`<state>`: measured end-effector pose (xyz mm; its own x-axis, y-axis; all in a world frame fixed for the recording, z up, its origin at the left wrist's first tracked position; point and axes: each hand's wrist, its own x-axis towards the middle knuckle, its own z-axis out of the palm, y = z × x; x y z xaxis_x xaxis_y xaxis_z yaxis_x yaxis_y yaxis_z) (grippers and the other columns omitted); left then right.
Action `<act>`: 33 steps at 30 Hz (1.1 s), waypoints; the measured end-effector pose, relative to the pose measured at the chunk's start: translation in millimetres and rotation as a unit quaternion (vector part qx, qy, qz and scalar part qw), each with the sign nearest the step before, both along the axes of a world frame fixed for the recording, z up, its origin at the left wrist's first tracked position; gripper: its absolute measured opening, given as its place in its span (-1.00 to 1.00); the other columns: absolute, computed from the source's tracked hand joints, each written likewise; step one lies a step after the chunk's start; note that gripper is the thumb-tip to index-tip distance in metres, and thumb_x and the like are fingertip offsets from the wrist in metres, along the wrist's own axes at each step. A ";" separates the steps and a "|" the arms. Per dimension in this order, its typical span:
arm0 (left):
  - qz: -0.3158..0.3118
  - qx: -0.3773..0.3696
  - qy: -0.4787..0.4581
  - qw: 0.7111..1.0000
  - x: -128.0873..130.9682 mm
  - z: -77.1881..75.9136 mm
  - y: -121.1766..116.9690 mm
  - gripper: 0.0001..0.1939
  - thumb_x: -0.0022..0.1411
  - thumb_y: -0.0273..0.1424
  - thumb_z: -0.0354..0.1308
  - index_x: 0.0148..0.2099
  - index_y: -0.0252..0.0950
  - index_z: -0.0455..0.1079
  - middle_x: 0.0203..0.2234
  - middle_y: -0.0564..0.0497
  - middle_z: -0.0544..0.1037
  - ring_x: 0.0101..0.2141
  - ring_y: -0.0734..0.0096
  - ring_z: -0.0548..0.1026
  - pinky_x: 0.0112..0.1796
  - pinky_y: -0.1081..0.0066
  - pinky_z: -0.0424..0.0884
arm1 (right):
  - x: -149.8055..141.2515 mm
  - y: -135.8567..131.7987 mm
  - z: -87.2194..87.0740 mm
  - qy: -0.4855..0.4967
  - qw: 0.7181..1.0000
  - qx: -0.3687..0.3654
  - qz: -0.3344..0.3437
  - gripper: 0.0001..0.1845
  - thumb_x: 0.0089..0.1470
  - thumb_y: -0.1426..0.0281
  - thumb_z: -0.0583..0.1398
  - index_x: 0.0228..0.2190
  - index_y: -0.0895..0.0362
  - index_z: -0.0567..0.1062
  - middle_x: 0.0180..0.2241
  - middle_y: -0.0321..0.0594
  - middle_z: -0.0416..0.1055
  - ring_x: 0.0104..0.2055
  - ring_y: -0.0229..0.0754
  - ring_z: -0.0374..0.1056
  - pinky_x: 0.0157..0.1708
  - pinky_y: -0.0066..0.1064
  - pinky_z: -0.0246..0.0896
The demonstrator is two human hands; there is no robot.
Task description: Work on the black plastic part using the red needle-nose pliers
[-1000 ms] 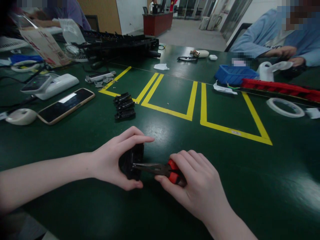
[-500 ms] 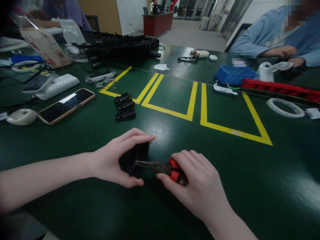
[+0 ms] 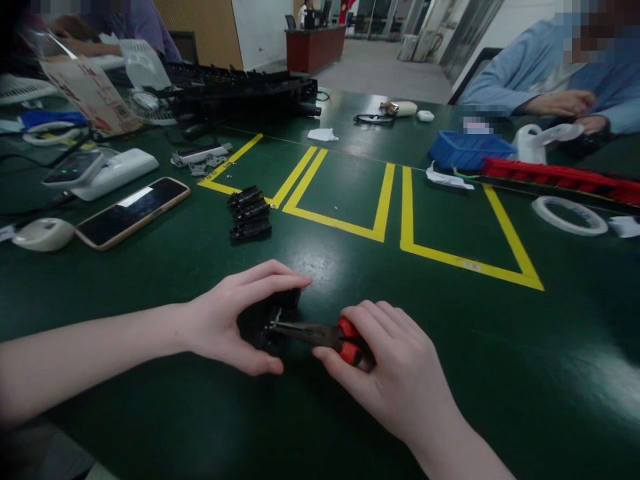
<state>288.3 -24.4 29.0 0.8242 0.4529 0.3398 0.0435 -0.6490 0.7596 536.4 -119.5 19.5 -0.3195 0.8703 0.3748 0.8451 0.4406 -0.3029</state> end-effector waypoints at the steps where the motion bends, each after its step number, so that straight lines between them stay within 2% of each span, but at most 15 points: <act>1: -0.002 -0.004 0.002 1.000 0.2 -0.4 0.5 -0.16 0.05 -0.19 0.40 0.29 -0.34 0.16 0.05 -0.16 0.34 0.00 0.18 0.41 -0.04 0.26 0.47 | 0.0 0.0 -0.1 0.002 1.000 -0.002 -0.001 -0.70 0.18 0.12 0.16 -0.24 0.10 0.40 -0.38 -0.21 0.39 -0.39 -0.20 0.31 -0.47 -0.38 0.22; 6: 0.000 -0.002 0.007 1.000 1.0 -0.7 0.9 -0.16 0.04 -0.18 0.41 0.28 -0.33 0.17 0.02 -0.15 0.36 -0.02 0.18 0.43 -0.05 0.24 0.48 | -1.0 -0.2 0.8 0.005 1.000 -0.012 -0.005 -0.68 0.17 0.10 0.16 -0.26 0.11 0.43 -0.40 -0.21 0.40 -0.40 -0.20 0.31 -0.49 -0.39 0.21; 12: 0.020 0.015 0.003 1.000 1.4 1.6 -1.7 -0.18 0.05 -0.21 0.40 0.28 -0.27 0.16 0.05 -0.15 0.34 0.01 0.17 0.41 -0.01 0.21 0.47 | -8.2 -2.4 2.8 0.027 0.998 -0.033 -0.052 -0.58 0.21 0.02 0.07 -0.30 0.12 0.44 -0.40 -0.18 0.39 -0.40 -0.19 0.29 -0.47 -0.35 0.19; 18: 0.020 0.023 0.003 1.000 1.7 2.0 -1.6 -0.17 0.05 -0.21 0.41 0.29 -0.24 0.14 0.06 -0.15 0.33 0.02 0.17 0.41 -0.01 0.22 0.48 | -9.7 -2.4 4.0 0.031 0.998 -0.034 -0.053 -0.58 0.21 0.01 0.06 -0.31 0.11 0.44 -0.41 -0.17 0.40 -0.41 -0.18 0.29 -0.47 -0.34 0.19; 26: 0.013 0.015 0.011 1.000 1.3 1.1 0.7 -0.17 0.04 -0.19 0.41 0.27 -0.34 0.17 0.04 -0.16 0.36 0.00 0.17 0.43 -0.01 0.21 0.47 | -9.7 -2.5 4.3 0.016 0.998 -0.033 -0.055 -0.58 0.22 0.01 0.05 -0.30 0.11 0.44 -0.40 -0.18 0.40 -0.39 -0.16 0.29 -0.45 -0.33 0.19; 33: 0.015 0.013 0.009 1.000 1.1 1.4 0.1 -0.17 0.04 -0.20 0.41 0.27 -0.33 0.18 0.05 -0.16 0.36 0.00 0.18 0.42 0.00 0.23 0.45 | -9.7 -2.5 3.8 0.020 0.998 -0.035 -0.054 -0.56 0.21 0.01 0.06 -0.30 0.12 0.45 -0.40 -0.17 0.40 -0.40 -0.18 0.29 -0.47 -0.34 0.20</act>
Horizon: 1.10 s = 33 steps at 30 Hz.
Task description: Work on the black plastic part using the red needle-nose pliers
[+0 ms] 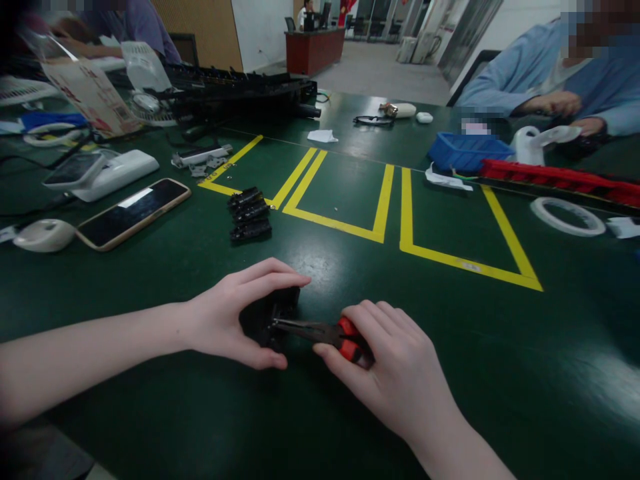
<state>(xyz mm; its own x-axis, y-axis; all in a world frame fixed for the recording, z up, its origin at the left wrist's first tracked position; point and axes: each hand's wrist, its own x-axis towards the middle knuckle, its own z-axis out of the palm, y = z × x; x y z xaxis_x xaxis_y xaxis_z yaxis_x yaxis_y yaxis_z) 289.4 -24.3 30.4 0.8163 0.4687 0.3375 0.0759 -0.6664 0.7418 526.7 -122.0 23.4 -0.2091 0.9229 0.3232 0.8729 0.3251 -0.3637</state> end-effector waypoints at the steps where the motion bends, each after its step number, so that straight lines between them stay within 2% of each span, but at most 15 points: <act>1: 0.000 0.001 -0.002 1.000 0.1 0.1 0.0 -0.17 0.04 -0.20 0.41 0.27 -0.33 0.17 0.05 -0.16 0.35 0.01 0.18 0.42 0.00 0.22 0.45 | 0.6 0.2 -0.3 0.000 1.000 0.000 0.000 -0.56 0.21 0.01 0.06 -0.30 0.12 0.45 -0.40 -0.17 0.40 -0.40 -0.18 0.29 -0.47 -0.34 0.20; 9: -0.002 0.009 -0.003 1.000 -0.7 0.3 0.8 -0.16 0.07 -0.22 0.40 0.31 -0.21 0.11 0.09 -0.15 0.32 0.05 0.13 0.39 0.03 0.16 0.45 | 9.1 4.1 -3.1 -0.020 1.000 0.000 0.024 -0.59 0.19 0.02 0.10 -0.28 0.11 0.46 -0.40 -0.17 0.43 -0.41 -0.18 0.33 -0.50 -0.36 0.23; 15: -0.009 0.007 -0.003 1.000 -1.8 -0.4 2.3 -0.15 0.07 -0.20 0.41 0.31 -0.26 0.12 0.08 -0.15 0.33 0.05 0.18 0.39 0.03 0.21 0.45 | 9.5 4.4 -2.3 -0.022 0.999 0.004 0.032 -0.61 0.19 0.03 0.10 -0.27 0.10 0.45 -0.40 -0.18 0.43 -0.41 -0.18 0.33 -0.50 -0.37 0.23; 22: -0.016 0.002 -0.001 1.000 -0.8 -2.2 4.5 -0.18 0.05 -0.15 0.40 0.26 -0.39 0.21 -0.01 -0.19 0.41 -0.05 0.18 0.44 -0.05 0.22 0.45 | 8.9 5.1 -1.2 -0.022 0.999 0.007 0.029 -0.63 0.18 0.04 0.12 -0.31 0.10 0.44 -0.43 -0.20 0.41 -0.43 -0.19 0.31 -0.50 -0.37 0.19; 28: -0.010 0.000 -0.002 1.000 -0.8 -2.2 3.8 -0.19 0.05 -0.15 0.39 0.28 -0.28 0.19 0.02 -0.15 0.40 -0.03 0.16 0.44 -0.03 0.19 0.45 | 8.6 5.3 -0.2 -0.024 0.999 0.009 0.030 -0.62 0.19 0.03 0.10 -0.31 0.10 0.44 -0.42 -0.19 0.41 -0.43 -0.19 0.32 -0.51 -0.38 0.20; 33: -0.007 0.020 -0.008 1.000 -1.2 -0.6 3.4 -0.16 0.06 -0.20 0.41 0.29 -0.33 0.16 0.06 -0.17 0.35 0.02 0.21 0.40 0.01 0.26 0.44 | 10.2 4.2 -3.4 -0.031 0.999 0.012 0.031 -0.64 0.19 0.05 0.11 -0.27 0.09 0.44 -0.41 -0.20 0.41 -0.42 -0.20 0.32 -0.51 -0.39 0.22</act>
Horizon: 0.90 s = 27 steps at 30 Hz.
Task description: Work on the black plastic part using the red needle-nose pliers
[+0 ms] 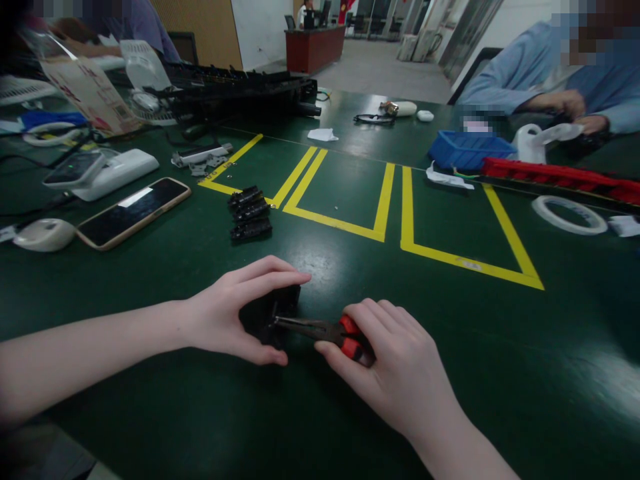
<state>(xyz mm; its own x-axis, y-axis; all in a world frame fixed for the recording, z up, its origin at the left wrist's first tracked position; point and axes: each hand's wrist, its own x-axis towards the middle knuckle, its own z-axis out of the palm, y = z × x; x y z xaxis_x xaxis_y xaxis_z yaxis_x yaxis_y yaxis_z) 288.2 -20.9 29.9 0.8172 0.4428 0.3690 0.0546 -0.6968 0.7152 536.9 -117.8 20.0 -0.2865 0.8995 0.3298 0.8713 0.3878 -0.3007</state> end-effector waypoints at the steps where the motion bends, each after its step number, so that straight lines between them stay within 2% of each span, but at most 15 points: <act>1: -0.001 0.004 0.000 1.000 -0.2 0.2 0.2 -0.16 0.07 -0.20 0.41 0.30 -0.34 0.15 0.07 -0.17 0.34 0.02 0.22 0.40 0.01 0.27 0.44 | -0.3 -0.1 0.0 0.001 1.000 -0.001 0.001 -0.64 0.19 0.05 0.11 -0.27 0.09 0.44 -0.40 -0.20 0.42 -0.42 -0.20 0.31 -0.51 -0.39 0.22; 8: -0.002 0.020 -0.004 1.000 -0.9 0.0 0.7 -0.16 0.07 -0.19 0.40 0.31 -0.28 0.13 0.07 -0.17 0.34 0.03 0.18 0.40 0.02 0.22 0.44 | -4.1 -1.6 2.8 0.009 1.000 -0.023 -0.017 -0.60 0.20 0.02 0.08 -0.29 0.09 0.45 -0.40 -0.19 0.42 -0.40 -0.18 0.32 -0.49 -0.36 0.24; 17: 0.002 0.041 -0.005 0.999 -0.5 -1.2 1.3 -0.15 0.09 -0.17 0.39 0.31 -0.32 0.12 0.09 -0.18 0.33 0.07 0.19 0.38 0.04 0.26 0.42 | -1.6 1.4 4.9 0.003 1.000 -0.006 0.002 -0.62 0.19 0.04 0.10 -0.31 0.10 0.44 -0.43 -0.20 0.40 -0.45 -0.21 0.31 -0.53 -0.40 0.23; 22: 0.032 0.087 0.028 0.995 -0.9 2.8 -0.3 -0.16 0.07 -0.12 0.39 0.28 -0.37 0.18 0.08 -0.16 0.39 0.06 0.17 0.38 0.05 0.28 0.32 | -0.8 0.8 0.9 0.002 1.000 -0.004 0.001 -0.63 0.19 0.04 0.11 -0.29 0.09 0.43 -0.41 -0.19 0.41 -0.42 -0.20 0.31 -0.51 -0.39 0.22; 27: 0.043 0.108 0.030 0.993 -1.9 2.5 -0.6 -0.16 0.08 -0.08 0.37 0.28 -0.33 0.17 0.09 -0.14 0.41 0.07 0.16 0.37 0.06 0.26 0.25 | -0.3 0.3 -0.9 0.002 1.000 -0.005 -0.005 -0.64 0.20 0.04 0.10 -0.28 0.08 0.42 -0.40 -0.20 0.41 -0.42 -0.20 0.32 -0.51 -0.39 0.24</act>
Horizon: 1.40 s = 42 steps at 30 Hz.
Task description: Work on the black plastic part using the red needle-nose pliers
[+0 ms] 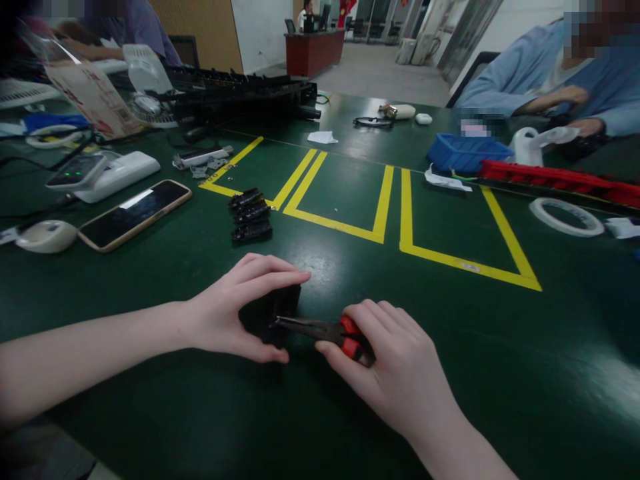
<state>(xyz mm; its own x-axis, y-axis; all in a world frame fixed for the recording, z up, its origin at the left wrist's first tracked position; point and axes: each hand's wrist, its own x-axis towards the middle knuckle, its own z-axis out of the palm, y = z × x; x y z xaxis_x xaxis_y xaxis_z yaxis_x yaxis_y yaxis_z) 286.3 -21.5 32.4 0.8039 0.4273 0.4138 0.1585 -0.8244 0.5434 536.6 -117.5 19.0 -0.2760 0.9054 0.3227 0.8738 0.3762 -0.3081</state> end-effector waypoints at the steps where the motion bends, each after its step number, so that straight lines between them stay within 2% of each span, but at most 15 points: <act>1: -0.002 0.003 -0.003 1.000 -0.1 -0.8 0.3 -0.16 0.08 -0.08 0.36 0.28 -0.33 0.17 0.09 -0.15 0.41 0.08 0.16 0.37 0.06 0.26 0.24 | -0.2 0.1 0.8 0.000 1.000 0.001 0.001 -0.63 0.20 0.04 0.10 -0.27 0.08 0.42 -0.40 -0.20 0.41 -0.42 -0.20 0.32 -0.51 -0.39 0.24; 11: 0.001 0.019 0.000 1.000 0.0 -1.9 0.5 -0.17 0.10 -0.07 0.34 0.29 -0.33 0.16 0.10 -0.15 0.40 0.10 0.15 0.36 0.07 0.26 0.24 | -0.8 1.2 2.1 0.003 1.000 0.001 -0.006 -0.62 0.19 0.03 0.10 -0.29 0.09 0.45 -0.41 -0.20 0.42 -0.42 -0.20 0.33 -0.52 -0.39 0.26; 18: 0.001 0.007 0.005 1.000 0.0 0.2 -0.5 -0.18 0.09 -0.09 0.35 0.28 -0.32 0.17 0.09 -0.14 0.41 0.09 0.15 0.37 0.07 0.25 0.25 | -3.6 2.0 9.1 0.001 1.000 -0.002 0.001 -0.61 0.19 0.04 0.10 -0.32 0.11 0.46 -0.44 -0.19 0.42 -0.46 -0.21 0.32 -0.55 -0.39 0.25; 27: 0.007 0.031 -0.014 0.999 -0.2 -3.5 0.0 -0.17 0.09 -0.09 0.36 0.28 -0.36 0.17 0.09 -0.16 0.39 0.08 0.19 0.36 0.07 0.30 0.26 | -5.7 1.7 9.9 -0.001 1.000 -0.006 -0.003 -0.63 0.18 0.05 0.11 -0.34 0.11 0.44 -0.45 -0.20 0.41 -0.47 -0.21 0.32 -0.56 -0.40 0.25; 32: 0.009 0.039 -0.014 0.999 -0.5 -3.6 -0.2 -0.19 0.11 -0.10 0.35 0.29 -0.32 0.15 0.09 -0.16 0.38 0.09 0.18 0.35 0.05 0.27 0.28 | -5.7 1.8 10.5 0.002 1.000 -0.013 -0.004 -0.63 0.17 0.05 0.12 -0.35 0.11 0.44 -0.46 -0.21 0.41 -0.47 -0.20 0.32 -0.56 -0.39 0.25; 36: 0.006 0.028 -0.006 1.000 -1.0 -1.9 0.1 -0.19 0.10 -0.11 0.35 0.28 -0.32 0.16 0.09 -0.16 0.39 0.08 0.16 0.37 0.05 0.26 0.28 | -5.3 0.9 9.4 0.001 1.000 -0.022 -0.010 -0.61 0.16 0.02 0.12 -0.36 0.11 0.44 -0.46 -0.21 0.40 -0.48 -0.22 0.31 -0.57 -0.41 0.23; 42: 0.004 -0.032 0.010 0.999 -1.4 1.1 0.7 -0.18 0.05 -0.05 0.36 0.26 -0.29 0.22 0.05 -0.14 0.44 0.04 0.12 0.39 0.04 0.22 0.29 | -4.0 -0.7 4.3 0.003 1.000 -0.023 -0.014 -0.63 0.17 0.03 0.12 -0.33 0.09 0.42 -0.44 -0.21 0.39 -0.45 -0.21 0.30 -0.52 -0.39 0.21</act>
